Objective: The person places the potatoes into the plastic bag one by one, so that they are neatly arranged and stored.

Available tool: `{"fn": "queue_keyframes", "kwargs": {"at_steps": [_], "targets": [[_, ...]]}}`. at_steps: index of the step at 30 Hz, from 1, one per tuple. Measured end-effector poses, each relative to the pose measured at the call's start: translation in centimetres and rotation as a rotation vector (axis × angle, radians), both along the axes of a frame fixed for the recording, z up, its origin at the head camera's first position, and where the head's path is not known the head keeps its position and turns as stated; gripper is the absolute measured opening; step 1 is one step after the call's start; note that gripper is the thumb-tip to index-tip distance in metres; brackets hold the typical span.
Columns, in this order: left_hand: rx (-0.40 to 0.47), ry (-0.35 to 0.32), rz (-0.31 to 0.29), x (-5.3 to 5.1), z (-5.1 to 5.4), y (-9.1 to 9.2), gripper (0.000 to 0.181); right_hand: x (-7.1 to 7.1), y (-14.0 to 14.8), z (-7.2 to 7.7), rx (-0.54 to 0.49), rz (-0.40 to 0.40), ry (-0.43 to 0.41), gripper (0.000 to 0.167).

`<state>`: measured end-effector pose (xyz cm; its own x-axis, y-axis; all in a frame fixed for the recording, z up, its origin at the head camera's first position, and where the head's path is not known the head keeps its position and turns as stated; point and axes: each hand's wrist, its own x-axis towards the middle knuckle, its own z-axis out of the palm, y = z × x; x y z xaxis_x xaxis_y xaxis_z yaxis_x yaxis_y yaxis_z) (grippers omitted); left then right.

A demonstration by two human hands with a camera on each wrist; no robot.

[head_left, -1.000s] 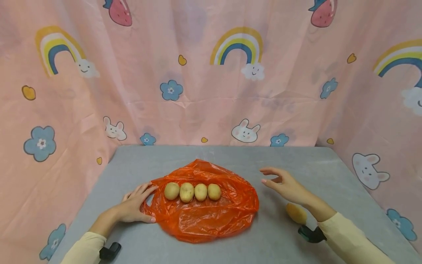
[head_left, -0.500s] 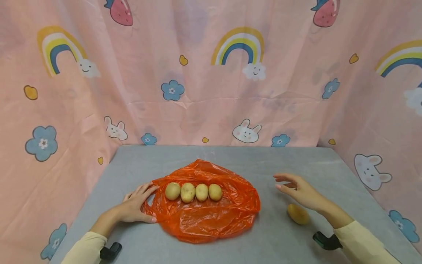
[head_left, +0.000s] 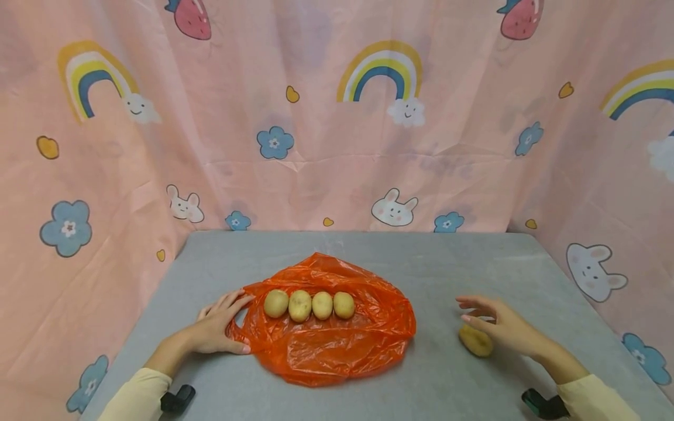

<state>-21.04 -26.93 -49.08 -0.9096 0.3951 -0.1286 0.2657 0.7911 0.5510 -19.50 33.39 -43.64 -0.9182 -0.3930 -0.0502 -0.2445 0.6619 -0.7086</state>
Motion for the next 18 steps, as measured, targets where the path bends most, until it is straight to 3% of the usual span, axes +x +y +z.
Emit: {"fn": "queue_keyframes", "kwargs": {"at_steps": [7, 18], "targets": [[-0.005, 0.012, -0.001, 0.0, 0.0, 0.0, 0.111, 0.6, 1.8, -1.2, -0.055, 0.087, -0.073, 0.050], [-0.006, 0.010, -0.001, 0.1, 0.0, 0.0, 0.111, 0.9, 3.3, -2.2, -0.176, 0.251, -0.066, 0.044]]}}
